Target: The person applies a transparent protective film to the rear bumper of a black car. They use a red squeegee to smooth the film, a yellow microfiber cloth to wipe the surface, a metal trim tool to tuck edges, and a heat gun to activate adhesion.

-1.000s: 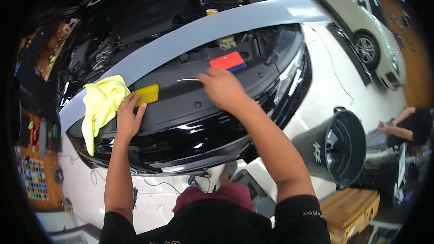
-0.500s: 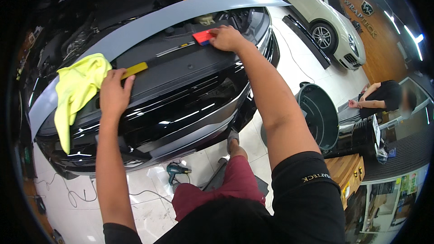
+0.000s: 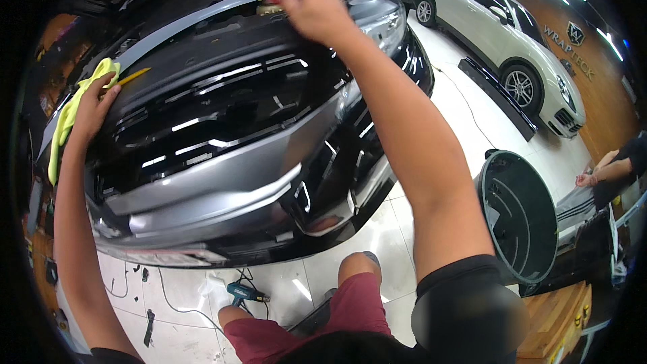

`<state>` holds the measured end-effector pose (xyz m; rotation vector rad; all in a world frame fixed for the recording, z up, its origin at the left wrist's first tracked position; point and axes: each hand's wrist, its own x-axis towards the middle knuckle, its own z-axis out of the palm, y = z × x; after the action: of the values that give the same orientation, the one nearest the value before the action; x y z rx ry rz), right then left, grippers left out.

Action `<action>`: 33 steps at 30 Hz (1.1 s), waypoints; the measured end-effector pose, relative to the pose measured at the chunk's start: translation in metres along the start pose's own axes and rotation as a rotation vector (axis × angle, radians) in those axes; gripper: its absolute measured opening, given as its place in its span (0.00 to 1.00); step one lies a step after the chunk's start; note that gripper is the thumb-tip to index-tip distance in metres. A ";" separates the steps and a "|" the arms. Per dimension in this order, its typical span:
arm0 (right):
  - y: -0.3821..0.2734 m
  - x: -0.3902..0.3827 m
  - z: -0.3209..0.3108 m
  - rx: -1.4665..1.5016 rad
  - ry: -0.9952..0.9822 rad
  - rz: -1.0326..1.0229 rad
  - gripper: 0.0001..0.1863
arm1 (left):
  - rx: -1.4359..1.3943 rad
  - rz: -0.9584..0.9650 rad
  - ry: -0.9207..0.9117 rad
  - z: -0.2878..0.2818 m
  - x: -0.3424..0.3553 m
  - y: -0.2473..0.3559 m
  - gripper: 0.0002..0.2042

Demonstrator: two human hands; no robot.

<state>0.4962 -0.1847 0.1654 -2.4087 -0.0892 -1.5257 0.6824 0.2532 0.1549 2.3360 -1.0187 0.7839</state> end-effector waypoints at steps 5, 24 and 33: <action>0.002 -0.093 -0.132 0.837 0.175 0.368 0.25 | 0.035 0.090 0.133 -0.016 -0.090 0.069 0.16; -0.009 -0.158 -0.110 0.032 -0.263 -0.379 0.19 | -0.540 -0.687 -0.514 0.167 -0.548 0.261 0.09; -0.016 -0.143 -0.095 -0.135 -0.290 -0.517 0.10 | -0.414 -0.603 -0.855 0.196 -0.598 0.296 0.13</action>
<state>0.3471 -0.1811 0.0783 -2.8531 -0.7427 -1.3839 0.1814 0.2495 -0.3269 2.3812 -0.5909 -0.6470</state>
